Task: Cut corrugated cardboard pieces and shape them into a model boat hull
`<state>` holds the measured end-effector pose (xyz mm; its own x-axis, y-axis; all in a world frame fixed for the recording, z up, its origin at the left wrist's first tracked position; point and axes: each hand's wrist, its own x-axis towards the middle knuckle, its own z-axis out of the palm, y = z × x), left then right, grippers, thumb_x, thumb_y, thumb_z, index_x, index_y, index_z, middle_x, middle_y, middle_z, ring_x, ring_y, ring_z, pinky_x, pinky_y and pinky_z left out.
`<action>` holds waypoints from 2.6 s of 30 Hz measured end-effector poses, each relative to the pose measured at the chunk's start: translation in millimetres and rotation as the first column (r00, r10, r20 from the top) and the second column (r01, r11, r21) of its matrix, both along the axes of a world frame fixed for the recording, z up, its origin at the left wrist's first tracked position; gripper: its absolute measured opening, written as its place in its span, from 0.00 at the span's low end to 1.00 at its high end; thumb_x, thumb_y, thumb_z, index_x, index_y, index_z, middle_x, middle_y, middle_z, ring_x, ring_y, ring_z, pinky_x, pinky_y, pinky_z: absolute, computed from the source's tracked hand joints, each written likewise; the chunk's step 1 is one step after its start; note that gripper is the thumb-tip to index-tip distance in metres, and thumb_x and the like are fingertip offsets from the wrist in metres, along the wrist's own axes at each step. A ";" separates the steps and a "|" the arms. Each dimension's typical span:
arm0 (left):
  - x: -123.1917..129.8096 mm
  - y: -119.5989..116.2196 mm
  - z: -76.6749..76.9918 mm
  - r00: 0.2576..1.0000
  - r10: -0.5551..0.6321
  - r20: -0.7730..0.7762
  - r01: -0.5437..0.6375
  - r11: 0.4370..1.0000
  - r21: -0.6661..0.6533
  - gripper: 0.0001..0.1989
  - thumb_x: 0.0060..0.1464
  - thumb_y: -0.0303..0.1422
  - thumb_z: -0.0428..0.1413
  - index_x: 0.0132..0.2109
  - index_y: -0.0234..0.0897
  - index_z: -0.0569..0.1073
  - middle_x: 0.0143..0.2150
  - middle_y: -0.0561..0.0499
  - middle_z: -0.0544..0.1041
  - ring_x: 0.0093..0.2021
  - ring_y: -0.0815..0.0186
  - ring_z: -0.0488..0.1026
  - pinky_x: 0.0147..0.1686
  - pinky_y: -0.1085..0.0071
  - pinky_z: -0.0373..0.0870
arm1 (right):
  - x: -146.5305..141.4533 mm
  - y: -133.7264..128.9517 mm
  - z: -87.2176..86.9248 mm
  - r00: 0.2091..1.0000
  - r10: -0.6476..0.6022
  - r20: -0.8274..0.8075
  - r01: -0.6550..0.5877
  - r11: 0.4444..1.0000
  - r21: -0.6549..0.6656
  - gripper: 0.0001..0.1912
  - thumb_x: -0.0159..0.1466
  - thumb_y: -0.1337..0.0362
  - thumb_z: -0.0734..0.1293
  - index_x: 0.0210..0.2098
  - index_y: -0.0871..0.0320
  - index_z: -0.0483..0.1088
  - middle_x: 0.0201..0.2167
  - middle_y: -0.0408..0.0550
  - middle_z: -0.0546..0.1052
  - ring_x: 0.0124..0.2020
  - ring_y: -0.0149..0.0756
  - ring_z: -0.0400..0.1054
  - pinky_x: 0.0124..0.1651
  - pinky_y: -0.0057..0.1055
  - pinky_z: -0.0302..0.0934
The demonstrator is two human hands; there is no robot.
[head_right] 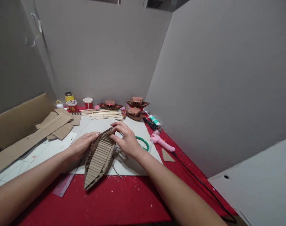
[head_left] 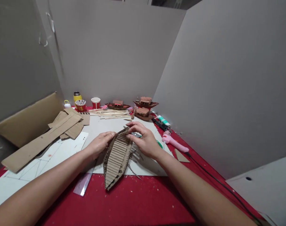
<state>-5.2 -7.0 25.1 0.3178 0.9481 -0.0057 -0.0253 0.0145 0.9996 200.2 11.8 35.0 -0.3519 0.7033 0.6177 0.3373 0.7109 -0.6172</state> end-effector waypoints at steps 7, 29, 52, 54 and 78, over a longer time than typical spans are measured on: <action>4.9 -2.9 -4.4 0.999 -0.033 -0.009 0.033 0.999 0.017 0.18 0.53 0.47 0.59 0.36 0.34 0.76 0.32 0.50 0.75 0.31 0.66 0.69 0.32 0.73 0.63 | 0.9 1.8 -5.3 0.999 0.020 0.025 -0.020 1.000 0.022 0.03 0.62 0.68 0.67 0.31 0.55 0.69 0.47 0.54 0.73 0.52 0.42 0.68 0.56 0.44 0.59; 9.5 -7.8 9.0 0.998 0.054 0.044 -0.056 0.998 0.031 0.17 0.45 0.33 0.65 0.44 0.33 0.77 0.37 0.48 0.81 0.35 0.63 0.76 0.40 0.66 0.71 | 0.2 -2.8 -4.5 0.931 -0.137 -0.337 0.054 0.968 -0.246 0.33 0.56 0.62 0.71 0.59 0.51 0.57 0.49 0.51 0.72 0.44 0.38 0.70 0.42 0.35 0.67; 12.7 -18.5 18.6 0.983 0.080 -0.166 -0.034 0.965 0.261 0.19 0.47 0.23 0.55 0.48 0.34 0.72 0.40 0.50 0.79 0.40 0.62 0.74 0.39 0.68 0.71 | -23.5 -20.5 -14.0 0.923 -0.009 -0.384 -0.275 0.683 -0.677 0.11 0.51 0.62 0.70 0.34 0.60 0.74 0.28 0.46 0.78 0.26 0.35 0.70 0.26 0.28 0.65; 14.4 -20.1 18.0 0.984 0.070 -0.161 -0.026 0.966 0.257 0.19 0.47 0.23 0.55 0.49 0.33 0.72 0.41 0.50 0.79 0.41 0.62 0.74 0.40 0.69 0.70 | -23.2 -20.0 -15.4 0.926 0.003 -0.378 -0.257 0.738 -0.624 0.10 0.53 0.63 0.68 0.35 0.60 0.75 0.30 0.46 0.79 0.29 0.36 0.72 0.30 0.30 0.67; 23.9 -22.8 1.8 1.000 -0.020 -0.013 0.019 0.995 -0.098 0.14 0.50 0.38 0.62 0.37 0.33 0.70 0.26 0.49 0.78 0.22 0.68 0.75 0.24 0.73 0.73 | -21.2 -14.0 -18.1 0.908 -0.255 -0.331 0.102 0.903 -0.416 0.11 0.55 0.58 0.66 0.28 0.61 0.72 0.26 0.49 0.77 0.27 0.37 0.69 0.32 0.32 0.63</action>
<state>18.7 -29.8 26.9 0.3356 0.9364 -0.1021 -0.0104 0.1121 0.9936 178.9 -2.2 16.9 0.0021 0.9380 0.3467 0.1284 0.3436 -0.9303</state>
